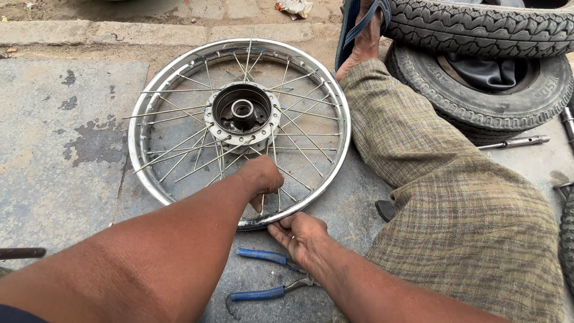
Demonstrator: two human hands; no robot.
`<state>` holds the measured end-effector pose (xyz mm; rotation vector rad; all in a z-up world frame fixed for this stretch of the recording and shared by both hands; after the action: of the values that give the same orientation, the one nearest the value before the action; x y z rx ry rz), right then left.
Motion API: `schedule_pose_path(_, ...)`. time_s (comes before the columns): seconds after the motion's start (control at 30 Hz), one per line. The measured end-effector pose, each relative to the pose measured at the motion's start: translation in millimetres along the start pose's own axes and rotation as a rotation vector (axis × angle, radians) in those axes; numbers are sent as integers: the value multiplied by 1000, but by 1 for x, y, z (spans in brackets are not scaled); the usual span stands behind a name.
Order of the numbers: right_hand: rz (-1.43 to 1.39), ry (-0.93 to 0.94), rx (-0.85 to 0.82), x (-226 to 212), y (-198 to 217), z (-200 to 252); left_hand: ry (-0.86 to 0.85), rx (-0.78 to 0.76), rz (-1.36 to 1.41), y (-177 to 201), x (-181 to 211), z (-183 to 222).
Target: The person assembles a motorcycle wheel by threading metal spokes through the hub and rim by hand. They align each spoke with the rim holes and secure them by screwing small metal nipples onto the ends.
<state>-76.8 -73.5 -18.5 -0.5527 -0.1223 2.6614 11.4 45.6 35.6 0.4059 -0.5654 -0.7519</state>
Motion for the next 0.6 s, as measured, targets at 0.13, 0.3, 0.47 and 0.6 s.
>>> schedule_pose_path(0.13, -5, 8, -7, 1, 1, -6, -9, -3, -13, -2, -2, -8)
schedule_pose_path(0.3, -46, 32, 4, 0, 0, -7, -23, 3, -3, -3, -2, -13)
schedule_pose_path(0.47, -85, 22, 29, -9, -1, 1, -22, -13, -6, -3, -2, -6)
schedule_pose_path(0.6, 81, -26, -56, -22, -2, -1, -148, 128, -15, -4, -18, 5)
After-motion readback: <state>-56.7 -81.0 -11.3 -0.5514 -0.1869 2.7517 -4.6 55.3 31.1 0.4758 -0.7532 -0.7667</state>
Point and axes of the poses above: each hand's wrist, its own z-axis away from the middle knuckle, its own y-axis out of the back of the hand, x = y × z, the point moved 4 cm from there along -z, towards the middle knuckle, and after that the axes turned 2 degrees about -z, right-handed, at the moved point
